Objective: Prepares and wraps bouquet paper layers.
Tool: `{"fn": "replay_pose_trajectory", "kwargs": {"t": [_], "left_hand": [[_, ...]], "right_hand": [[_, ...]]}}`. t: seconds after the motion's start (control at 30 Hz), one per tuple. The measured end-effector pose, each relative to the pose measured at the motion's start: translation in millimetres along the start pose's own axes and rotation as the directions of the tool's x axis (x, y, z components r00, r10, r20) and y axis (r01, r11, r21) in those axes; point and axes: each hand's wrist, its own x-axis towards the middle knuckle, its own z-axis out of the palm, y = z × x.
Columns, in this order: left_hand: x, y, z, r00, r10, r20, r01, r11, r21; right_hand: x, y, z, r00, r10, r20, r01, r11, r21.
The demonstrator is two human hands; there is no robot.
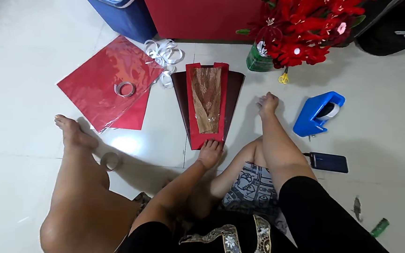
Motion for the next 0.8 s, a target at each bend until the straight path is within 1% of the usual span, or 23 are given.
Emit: {"fn": "replay_pose_trajectory", "kwargs": {"t": [0.03, 0.07, 0.1, 0.17, 0.23, 0.3, 0.4, 0.47, 0.53, 0.57, 0.63, 0.73, 0.8], "left_hand": [[-0.4, -1.1, 4.2, 0.999, 0.016, -0.042, -0.016, 1.000, 0.010], [-0.7, -1.9, 6.9, 0.997, 0.029, -0.066, -0.028, 0.999, 0.021], [-1.0, -2.3, 7.2, 0.998, 0.031, -0.061, -0.029, 0.999, 0.023], [-0.8, -2.2, 3.3, 1.000, 0.011, 0.004, -0.011, 1.000, 0.003], [-1.5, -2.1, -1.0, 0.998, -0.003, 0.067, 0.005, 1.000, -0.023], [-3.1, -1.9, -2.1, 0.997, -0.004, 0.073, 0.006, 1.000, -0.024], [-4.5, -1.6, -3.3, 0.996, -0.023, 0.082, 0.027, 0.998, -0.049], [-5.5, -2.5, -4.1, 0.997, -0.028, 0.077, 0.033, 0.997, -0.065], [-5.2, -4.0, -5.2, 0.998, -0.030, 0.056, 0.035, 0.996, -0.078], [-4.3, -4.2, -7.5, 0.997, -0.041, 0.067, 0.047, 0.995, -0.084], [-0.2, -3.4, -13.8, 0.988, -0.083, 0.133, 0.097, 0.990, -0.102], [5.2, -3.2, -17.1, 0.985, -0.115, 0.131, 0.132, 0.983, -0.127], [9.2, -2.5, -20.9, 0.981, -0.137, 0.140, 0.156, 0.978, -0.141]], "right_hand": [[-12.0, -3.9, 0.3, 0.996, 0.041, 0.077, -0.033, 0.994, -0.108], [-27.0, -3.8, 1.1, 0.983, 0.121, 0.141, -0.091, 0.975, -0.202], [-44.1, 0.8, 1.9, 0.959, 0.223, 0.176, -0.171, 0.947, -0.271], [-77.8, 16.9, 5.5, 0.895, 0.399, 0.201, -0.310, 0.878, -0.364], [-115.7, 23.3, 9.5, 0.848, 0.492, 0.196, -0.380, 0.824, -0.420], [-148.9, 28.5, 12.9, 0.838, 0.511, 0.191, -0.374, 0.793, -0.481], [-175.3, 52.4, 18.3, 0.869, 0.467, 0.165, -0.338, 0.802, -0.492], [-179.9, 63.0, 20.4, 0.885, 0.443, 0.144, -0.323, 0.807, -0.495], [-181.0, 65.9, 21.1, 0.896, 0.419, 0.146, -0.295, 0.809, -0.509], [-181.5, 66.8, 21.2, 0.901, 0.407, 0.153, -0.278, 0.810, -0.516], [-181.2, 66.9, 19.1, 0.892, 0.417, 0.177, -0.258, 0.789, -0.558], [-180.4, 73.2, 16.9, 0.874, 0.435, 0.217, -0.228, 0.762, -0.606], [-178.2, 77.3, 16.6, 0.865, 0.438, 0.246, -0.219, 0.769, -0.601]]}}
